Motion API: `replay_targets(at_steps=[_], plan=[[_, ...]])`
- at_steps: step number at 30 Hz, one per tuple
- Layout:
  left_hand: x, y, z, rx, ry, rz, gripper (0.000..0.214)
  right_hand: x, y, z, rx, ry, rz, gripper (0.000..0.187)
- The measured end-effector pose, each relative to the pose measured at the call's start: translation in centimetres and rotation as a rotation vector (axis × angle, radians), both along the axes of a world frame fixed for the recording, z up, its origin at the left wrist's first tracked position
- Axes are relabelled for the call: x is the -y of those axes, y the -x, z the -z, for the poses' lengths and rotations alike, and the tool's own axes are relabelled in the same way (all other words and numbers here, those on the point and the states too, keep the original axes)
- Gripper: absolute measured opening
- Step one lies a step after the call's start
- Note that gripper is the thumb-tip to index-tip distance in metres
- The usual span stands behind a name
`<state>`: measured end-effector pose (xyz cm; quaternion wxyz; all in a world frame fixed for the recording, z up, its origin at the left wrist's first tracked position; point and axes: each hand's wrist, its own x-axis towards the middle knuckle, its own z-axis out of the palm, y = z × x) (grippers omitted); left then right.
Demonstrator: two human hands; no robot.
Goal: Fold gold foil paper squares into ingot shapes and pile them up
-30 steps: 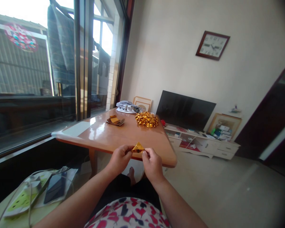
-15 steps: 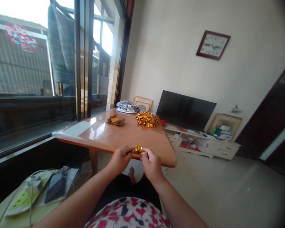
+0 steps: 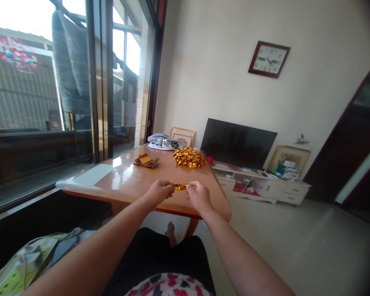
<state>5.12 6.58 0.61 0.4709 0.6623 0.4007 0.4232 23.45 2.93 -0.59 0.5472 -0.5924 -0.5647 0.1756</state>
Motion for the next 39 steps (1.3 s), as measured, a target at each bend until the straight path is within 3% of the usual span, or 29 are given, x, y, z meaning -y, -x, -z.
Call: replay_targets(at_steps=[12,18,21,28,34,39], plan=[[-6.6,-1.8,-1.4,-0.035,0.116,0.109,0.037,-5.4,-1.5,-1.8,-0.232,0.178,-0.041,0.01],[-9.1,-1.4,-2.3,-0.039,0.069,0.172,0.054,-9.2,-3.3,-2.2,-0.422,0.274,-0.038,0.014],[-11.0,-1.5,-1.6,-0.02,0.1,0.179,0.061,-11.3,-4.2,-2.2,-0.513,0.345,-0.053,0.015],[-15.4,-3.7,-0.2,0.115,0.063,0.207,0.054,-15.2,-4.8,-2.1,-0.669,0.464,-0.101,0.019],[-17.1,-5.2,0.1,0.199,-0.025,0.258,0.037,-17.0,-4.2,-1.8,-0.708,0.471,-0.118,0.018],[-18.0,-5.0,1.7,0.251,0.036,0.197,0.035,-18.0,-3.7,-1.3,-0.672,0.441,-0.153,0.017]])
